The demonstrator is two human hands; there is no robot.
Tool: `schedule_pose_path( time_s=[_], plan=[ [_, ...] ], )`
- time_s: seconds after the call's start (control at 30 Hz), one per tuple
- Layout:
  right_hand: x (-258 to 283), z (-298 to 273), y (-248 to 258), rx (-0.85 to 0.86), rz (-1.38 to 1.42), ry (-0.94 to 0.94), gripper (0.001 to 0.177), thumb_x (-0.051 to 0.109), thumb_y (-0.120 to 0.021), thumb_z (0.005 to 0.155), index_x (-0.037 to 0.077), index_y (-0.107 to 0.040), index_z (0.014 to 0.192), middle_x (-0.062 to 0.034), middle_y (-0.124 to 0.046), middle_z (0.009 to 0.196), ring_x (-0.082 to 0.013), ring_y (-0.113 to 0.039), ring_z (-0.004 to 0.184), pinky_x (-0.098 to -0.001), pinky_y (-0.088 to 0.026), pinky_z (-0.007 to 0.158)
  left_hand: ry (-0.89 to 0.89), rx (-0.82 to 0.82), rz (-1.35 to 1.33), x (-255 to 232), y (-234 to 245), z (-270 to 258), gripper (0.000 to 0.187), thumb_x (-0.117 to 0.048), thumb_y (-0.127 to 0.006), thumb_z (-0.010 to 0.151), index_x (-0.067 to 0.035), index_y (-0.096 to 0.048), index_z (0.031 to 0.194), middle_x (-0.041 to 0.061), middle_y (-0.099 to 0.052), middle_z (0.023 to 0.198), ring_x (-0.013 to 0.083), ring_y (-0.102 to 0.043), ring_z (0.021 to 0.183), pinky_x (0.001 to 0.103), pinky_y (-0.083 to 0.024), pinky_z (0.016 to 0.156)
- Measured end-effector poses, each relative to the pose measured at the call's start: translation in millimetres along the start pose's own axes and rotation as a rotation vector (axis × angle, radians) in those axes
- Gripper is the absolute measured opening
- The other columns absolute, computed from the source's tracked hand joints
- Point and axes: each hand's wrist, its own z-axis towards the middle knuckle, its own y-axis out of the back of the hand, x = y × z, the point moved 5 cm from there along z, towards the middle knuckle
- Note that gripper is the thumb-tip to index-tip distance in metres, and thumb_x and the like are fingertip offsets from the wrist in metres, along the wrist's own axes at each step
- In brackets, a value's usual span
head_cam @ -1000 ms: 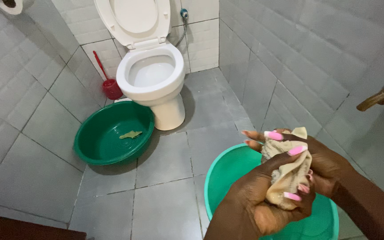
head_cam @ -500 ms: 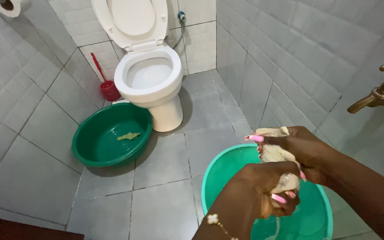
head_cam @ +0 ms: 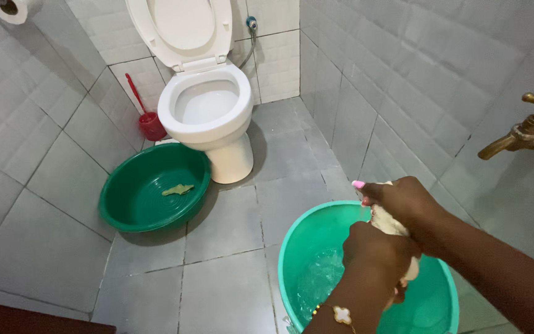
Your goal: The person moves several bathroom items from a window shelf to the toilet tank, including a toothbrush holder, a purple package, a white bottle, a blue bottle, a white cylindrical device, and two purple spray cans. The person then wets a cloth in a green basin and wrings it out.
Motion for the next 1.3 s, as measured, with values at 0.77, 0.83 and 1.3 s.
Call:
schedule_pose_path(
  time_s=[0.77, 0.83, 1.3],
  plan=[
    [39, -53, 24, 1.14, 1.034, 0.439, 0.02, 0.028, -0.058, 0.106, 0.008, -0.057, 0.111, -0.0194, -0.054, 0.147, -0.0366, -0.052, 0.142, -0.0626, -0.049, 0.109, 0.04, 1.056, -0.709, -38, -2, -31, 0.032, -0.027, -0.076, 0.093, -0.007, -0.056, 0.108, 0.006, -0.058, 0.078, 0.0071, -0.051, 0.051, 0.016, -0.035, 0.037],
    [39, -52, 27, 0.986, 0.978, 0.491, 0.026, 0.023, -0.062, 0.103, 0.014, -0.059, 0.127, -0.0172, -0.055, 0.15, -0.0356, -0.054, 0.141, -0.0575, -0.052, 0.106, 0.032, 0.988, -0.737, -40, -1, -31, 0.031, -0.025, -0.076, 0.09, -0.006, -0.057, 0.106, 0.007, -0.059, 0.08, 0.0086, -0.053, 0.053, 0.017, -0.036, 0.038],
    [37, -27, 35, 0.459, 0.481, 0.206, 0.038, 0.03, -0.083, 0.085, 0.007, -0.072, 0.113, 0.001, -0.058, 0.073, -0.0084, -0.053, 0.058, -0.0272, -0.045, 0.046, 0.18, 0.869, -0.57, -39, -8, -27, 0.016, -0.006, -0.067, 0.083, -0.011, -0.053, 0.075, -0.003, -0.047, 0.061, 0.0029, -0.039, 0.044, 0.017, -0.025, 0.034]
  ],
)
